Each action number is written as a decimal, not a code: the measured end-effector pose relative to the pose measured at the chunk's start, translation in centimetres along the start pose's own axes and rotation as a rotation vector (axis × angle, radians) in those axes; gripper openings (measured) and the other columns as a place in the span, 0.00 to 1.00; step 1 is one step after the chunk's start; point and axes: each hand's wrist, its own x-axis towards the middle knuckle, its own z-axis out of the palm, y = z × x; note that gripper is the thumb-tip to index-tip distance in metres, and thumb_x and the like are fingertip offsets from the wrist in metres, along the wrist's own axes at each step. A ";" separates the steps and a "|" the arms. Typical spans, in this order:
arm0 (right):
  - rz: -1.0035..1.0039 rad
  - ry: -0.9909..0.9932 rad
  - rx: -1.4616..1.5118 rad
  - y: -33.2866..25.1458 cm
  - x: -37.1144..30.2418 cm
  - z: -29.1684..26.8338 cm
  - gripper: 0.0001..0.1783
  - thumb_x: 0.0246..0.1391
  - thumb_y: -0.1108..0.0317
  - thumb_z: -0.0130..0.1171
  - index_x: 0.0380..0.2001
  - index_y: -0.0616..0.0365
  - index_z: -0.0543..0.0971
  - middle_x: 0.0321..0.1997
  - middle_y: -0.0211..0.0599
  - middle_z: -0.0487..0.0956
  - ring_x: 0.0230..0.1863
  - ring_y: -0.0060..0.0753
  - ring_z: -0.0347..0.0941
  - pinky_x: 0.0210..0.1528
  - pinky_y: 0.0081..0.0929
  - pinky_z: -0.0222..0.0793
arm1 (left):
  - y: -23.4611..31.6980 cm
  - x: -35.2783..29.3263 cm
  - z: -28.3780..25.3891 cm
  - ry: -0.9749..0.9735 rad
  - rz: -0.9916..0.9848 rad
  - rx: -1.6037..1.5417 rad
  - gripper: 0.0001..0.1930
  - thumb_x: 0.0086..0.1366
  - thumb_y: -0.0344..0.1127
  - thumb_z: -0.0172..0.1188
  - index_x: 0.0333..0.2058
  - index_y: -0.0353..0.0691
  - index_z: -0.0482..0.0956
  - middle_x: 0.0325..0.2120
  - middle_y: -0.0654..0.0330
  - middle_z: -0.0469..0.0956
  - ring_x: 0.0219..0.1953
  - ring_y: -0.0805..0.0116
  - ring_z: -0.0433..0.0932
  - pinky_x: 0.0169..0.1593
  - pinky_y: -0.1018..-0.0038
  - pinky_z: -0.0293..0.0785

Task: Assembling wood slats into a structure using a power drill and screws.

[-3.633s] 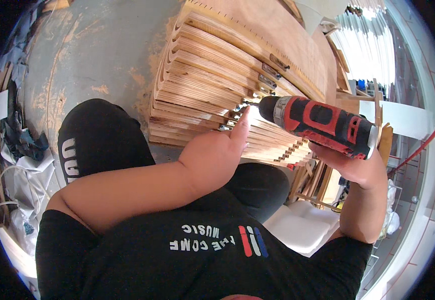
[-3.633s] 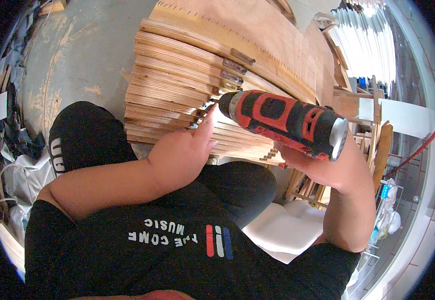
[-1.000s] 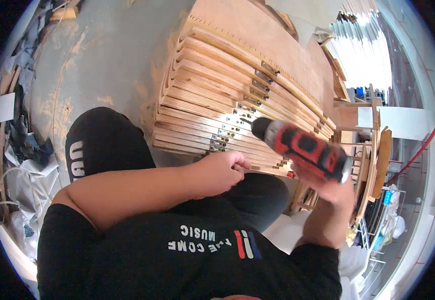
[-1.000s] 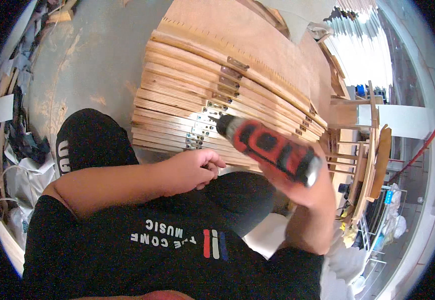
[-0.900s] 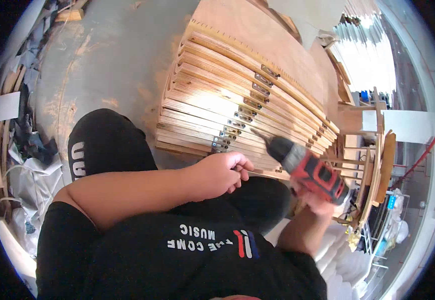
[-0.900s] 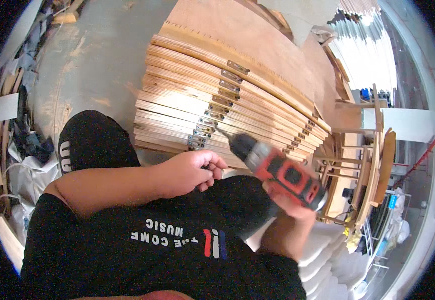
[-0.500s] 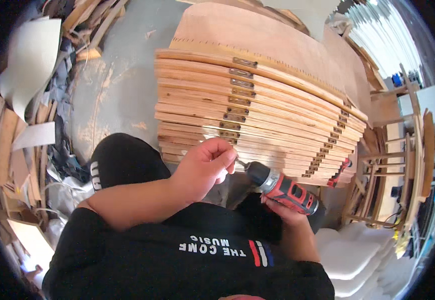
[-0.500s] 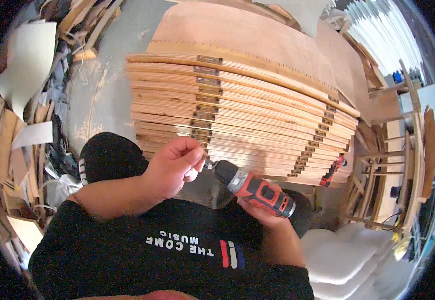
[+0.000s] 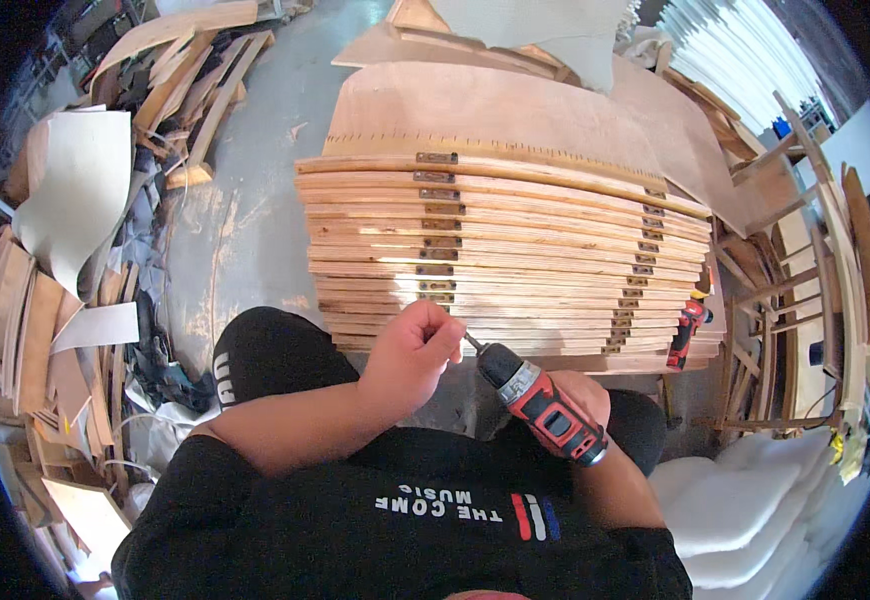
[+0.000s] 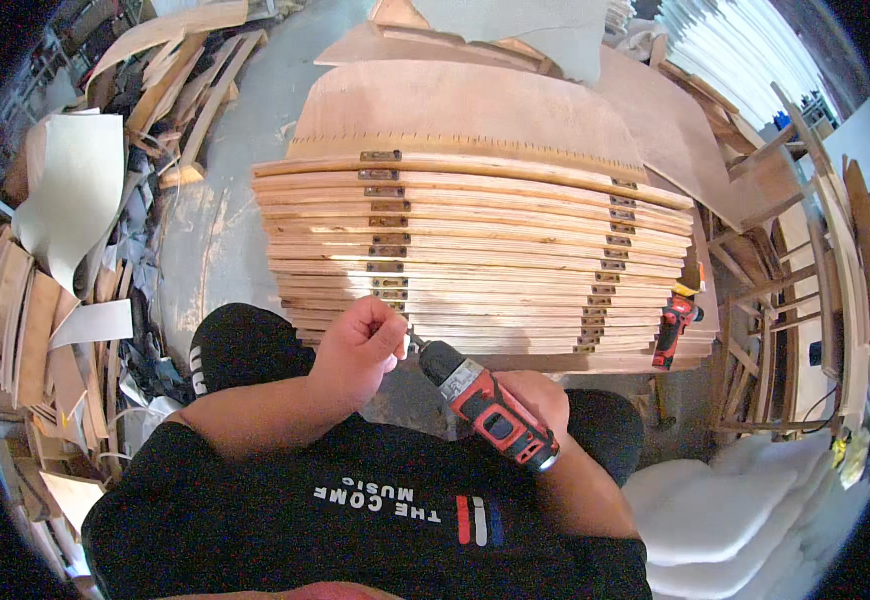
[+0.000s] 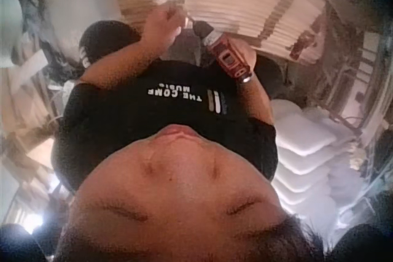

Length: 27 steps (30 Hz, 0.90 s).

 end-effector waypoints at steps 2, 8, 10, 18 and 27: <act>-0.116 0.162 0.085 0.2 -0.7 0.1 0.17 0.42 0.54 0.70 0.36 0.47 0.84 0.31 0.40 0.83 0.35 0.49 0.81 0.37 0.37 0.76 | -0.5 0.2 -0.1 0.007 0.065 0.005 0.08 0.74 0.35 0.54 0.34 0.42 0.71 0.25 0.62 0.73 0.21 0.81 0.62 0.23 0.81 0.56; 0.185 0.040 -0.140 -1.6 -1.2 0.3 0.20 0.41 0.53 0.72 0.39 0.47 0.83 0.31 0.37 0.83 0.36 0.48 0.81 0.38 0.39 0.77 | -1.5 -0.5 -1.0 -0.240 -0.489 -0.515 0.03 0.72 0.27 0.52 0.36 0.41 0.72 0.32 0.60 0.75 0.26 0.78 0.69 0.27 0.82 0.66; 0.188 0.141 -0.004 0.6 -2.0 2.0 0.20 0.42 0.54 0.72 0.39 0.48 0.82 0.31 0.36 0.83 0.36 0.45 0.81 0.39 0.39 0.77 | -2.5 -1.3 0.2 -0.261 -0.562 -0.514 0.03 0.69 0.24 0.52 0.38 0.40 0.73 0.34 0.59 0.75 0.31 0.75 0.73 0.33 0.81 0.71; 0.452 0.223 1.706 0.0 -1.0 2.9 0.19 0.53 0.64 0.60 0.47 0.59 0.74 0.30 0.37 0.76 0.34 0.39 0.75 0.41 0.41 0.73 | -0.4 -1.9 1.1 -0.187 -0.603 -0.528 0.06 0.73 0.25 0.49 0.46 0.35 0.73 0.37 0.59 0.76 0.39 0.68 0.79 0.41 0.78 0.80; 0.493 0.155 1.985 0.0 -1.0 2.3 0.21 0.55 0.56 0.57 0.48 0.54 0.73 0.28 0.29 0.71 0.31 0.32 0.69 0.42 0.38 0.68 | -2.8 -1.5 -1.2 -0.429 -0.428 -0.759 0.12 0.78 0.39 0.44 0.47 0.39 0.73 0.32 0.59 0.76 0.32 0.67 0.76 0.33 0.73 0.77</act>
